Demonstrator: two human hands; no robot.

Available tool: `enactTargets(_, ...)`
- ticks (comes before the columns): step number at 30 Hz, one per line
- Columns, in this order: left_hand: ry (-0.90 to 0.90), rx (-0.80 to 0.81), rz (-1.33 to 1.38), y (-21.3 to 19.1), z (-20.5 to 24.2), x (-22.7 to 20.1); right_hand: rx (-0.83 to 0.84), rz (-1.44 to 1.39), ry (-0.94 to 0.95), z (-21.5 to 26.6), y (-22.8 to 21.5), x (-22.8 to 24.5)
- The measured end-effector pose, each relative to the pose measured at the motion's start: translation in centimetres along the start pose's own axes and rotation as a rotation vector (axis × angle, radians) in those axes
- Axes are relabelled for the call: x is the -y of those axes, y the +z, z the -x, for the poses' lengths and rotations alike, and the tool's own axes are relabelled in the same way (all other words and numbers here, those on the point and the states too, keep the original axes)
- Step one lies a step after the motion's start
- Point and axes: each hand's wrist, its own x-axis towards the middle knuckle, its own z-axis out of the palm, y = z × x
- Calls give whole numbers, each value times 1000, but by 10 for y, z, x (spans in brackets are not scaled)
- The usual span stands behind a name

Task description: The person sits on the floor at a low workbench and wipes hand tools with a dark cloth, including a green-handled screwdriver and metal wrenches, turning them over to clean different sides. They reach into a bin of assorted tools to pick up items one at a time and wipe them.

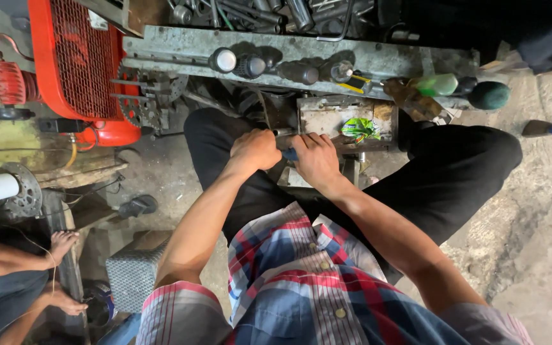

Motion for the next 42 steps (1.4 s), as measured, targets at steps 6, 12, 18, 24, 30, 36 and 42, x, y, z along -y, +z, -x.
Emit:
enactTargets(6,-43,-206,156,-9,-4,47,-20,-247,218,-9,-9,-16)
enactTargets(12,-62,-273,225,10,15,53,-213,-884,539,-18,8,-34)
enactTargets(18,-59,-295,153,37,25,29,-239,-939,384,-11,14,-28)
enactTargets(24,110,-391,-3,55,37,10,-158,-573,67,-11,-6,-9)
enactTargets(30,238,-476,-16,49,47,16,-229,-417,76,-15,-14,-7)
enactTargets(36,259,-510,-114,39,61,34,-174,-357,209,-16,-9,-29)
enactTargets(42,423,-637,-153,21,73,62,33,-427,411,-19,-14,-49)
